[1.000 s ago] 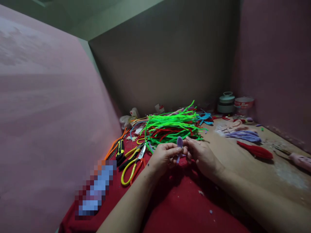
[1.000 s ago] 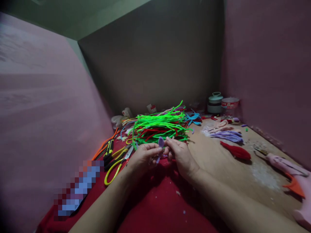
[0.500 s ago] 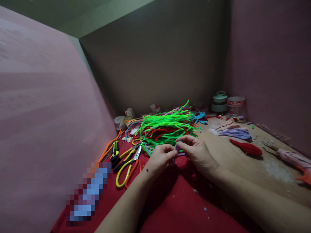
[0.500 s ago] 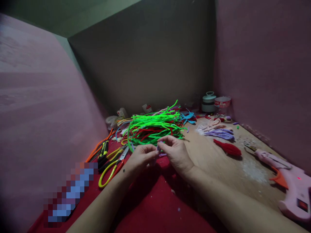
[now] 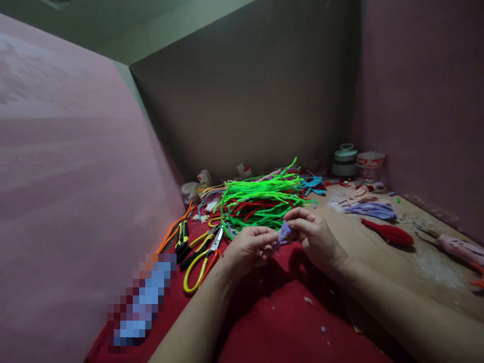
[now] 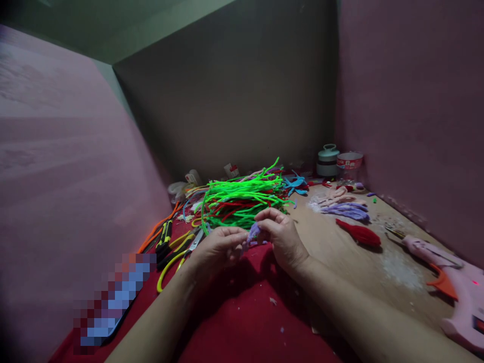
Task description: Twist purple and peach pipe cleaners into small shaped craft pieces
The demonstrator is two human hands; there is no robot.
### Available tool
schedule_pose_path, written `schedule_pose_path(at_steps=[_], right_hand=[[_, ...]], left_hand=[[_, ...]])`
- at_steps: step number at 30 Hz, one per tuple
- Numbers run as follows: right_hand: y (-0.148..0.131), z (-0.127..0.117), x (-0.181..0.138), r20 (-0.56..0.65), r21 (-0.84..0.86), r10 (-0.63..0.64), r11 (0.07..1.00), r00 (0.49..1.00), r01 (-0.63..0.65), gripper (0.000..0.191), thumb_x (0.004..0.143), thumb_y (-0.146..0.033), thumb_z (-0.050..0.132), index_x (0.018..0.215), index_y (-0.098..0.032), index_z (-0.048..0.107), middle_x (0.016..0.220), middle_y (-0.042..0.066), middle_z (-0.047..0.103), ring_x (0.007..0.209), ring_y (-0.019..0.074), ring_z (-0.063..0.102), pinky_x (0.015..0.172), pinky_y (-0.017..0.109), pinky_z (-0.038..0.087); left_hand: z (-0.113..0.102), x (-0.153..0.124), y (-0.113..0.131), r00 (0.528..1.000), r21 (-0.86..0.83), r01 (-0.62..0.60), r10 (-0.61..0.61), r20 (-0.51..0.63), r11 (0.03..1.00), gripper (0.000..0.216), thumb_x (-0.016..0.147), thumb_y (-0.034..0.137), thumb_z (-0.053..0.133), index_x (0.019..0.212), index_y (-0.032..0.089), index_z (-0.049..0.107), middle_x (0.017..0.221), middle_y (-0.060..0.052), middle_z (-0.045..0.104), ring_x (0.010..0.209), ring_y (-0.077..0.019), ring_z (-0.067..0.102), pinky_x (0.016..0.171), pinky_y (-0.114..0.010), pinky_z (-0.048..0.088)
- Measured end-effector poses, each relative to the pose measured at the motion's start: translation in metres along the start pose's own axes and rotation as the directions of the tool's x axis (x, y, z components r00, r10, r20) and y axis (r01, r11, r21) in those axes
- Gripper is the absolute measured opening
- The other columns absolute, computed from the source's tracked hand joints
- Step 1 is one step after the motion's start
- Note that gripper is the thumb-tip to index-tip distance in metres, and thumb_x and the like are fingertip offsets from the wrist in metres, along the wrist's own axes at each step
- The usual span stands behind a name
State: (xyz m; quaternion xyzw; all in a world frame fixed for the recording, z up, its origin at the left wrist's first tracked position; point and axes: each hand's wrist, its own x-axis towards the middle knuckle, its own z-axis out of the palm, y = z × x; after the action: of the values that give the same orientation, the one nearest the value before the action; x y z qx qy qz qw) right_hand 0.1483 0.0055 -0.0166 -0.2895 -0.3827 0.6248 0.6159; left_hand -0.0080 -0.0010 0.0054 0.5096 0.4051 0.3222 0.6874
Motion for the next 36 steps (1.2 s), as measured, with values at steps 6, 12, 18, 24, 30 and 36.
schedule_pose_path(at_steps=[6,12,18,24,30,36], right_hand=[[-0.001,0.002,-0.001,0.039,0.054,0.026,0.998,0.999,-0.028,0.016,0.058,-0.015,0.065,0.072,-0.015,0.057,0.055,-0.003,0.055,0.048,0.0096,0.050,0.047,0.023,0.042],[-0.003,0.000,0.002,0.148,0.178,0.085,0.978,0.985,-0.111,0.019,0.065,-0.019,0.055,0.083,-0.015,0.061,0.064,0.002,0.061,0.052,0.0121,0.052,0.050,0.026,0.042],[0.001,-0.002,0.000,0.294,0.058,0.068,0.994,0.953,-0.089,0.036,0.061,-0.007,0.054,0.094,-0.017,0.063,0.066,-0.001,0.061,0.055,0.0108,0.051,0.053,0.025,0.038],[0.006,-0.004,0.001,0.275,-0.109,0.036,0.994,0.961,-0.006,0.011,0.069,-0.017,0.058,0.080,-0.017,0.063,0.059,-0.001,0.059,0.053,0.0116,0.050,0.053,0.025,0.036],[0.003,-0.002,0.000,0.151,-0.258,0.039,0.966,0.988,0.001,0.004,0.067,-0.014,0.056,0.066,-0.015,0.060,0.052,-0.004,0.048,0.048,0.0070,0.039,0.048,0.022,0.029],[0.003,-0.004,0.002,0.185,-0.125,0.136,0.986,0.973,-0.114,0.013,0.066,-0.018,0.060,0.079,-0.014,0.061,0.060,-0.002,0.052,0.049,0.0068,0.040,0.046,0.021,0.029]], left_hand=[[0.003,-0.001,-0.001,0.999,0.077,-0.009,0.013,-0.049,0.997,0.025,0.061,0.032,0.071,0.067,0.010,0.059,0.044,0.005,0.044,0.035,-0.0016,0.028,0.037,-0.018,0.014],[0.003,-0.001,0.003,0.997,0.038,-0.019,0.022,-0.079,0.999,0.024,0.062,0.031,0.071,0.069,0.011,0.061,0.042,0.005,0.043,0.032,-0.0017,0.025,0.036,-0.019,0.013],[0.001,-0.004,0.003,1.000,-0.103,-0.004,0.004,-0.007,0.995,0.021,0.062,0.026,0.070,0.068,0.009,0.060,0.048,0.003,0.048,0.034,-0.0010,0.029,0.036,-0.018,0.014],[-0.001,-0.003,0.003,1.000,-0.045,0.003,-0.002,0.027,0.999,0.024,0.067,0.031,0.066,0.071,0.008,0.062,0.056,0.000,0.053,0.035,-0.0007,0.031,0.035,-0.018,0.014],[0.012,-0.002,0.004,0.966,0.242,-0.094,0.147,-0.211,0.966,0.029,0.065,0.038,0.067,0.063,0.011,0.057,0.041,0.006,0.042,0.033,-0.0021,0.030,0.036,-0.018,0.017],[0.010,0.000,0.000,0.972,0.140,-0.055,0.085,-0.220,0.989,0.025,0.065,0.036,0.064,0.062,0.013,0.054,0.043,0.006,0.042,0.033,-0.0027,0.030,0.035,-0.018,0.016]])
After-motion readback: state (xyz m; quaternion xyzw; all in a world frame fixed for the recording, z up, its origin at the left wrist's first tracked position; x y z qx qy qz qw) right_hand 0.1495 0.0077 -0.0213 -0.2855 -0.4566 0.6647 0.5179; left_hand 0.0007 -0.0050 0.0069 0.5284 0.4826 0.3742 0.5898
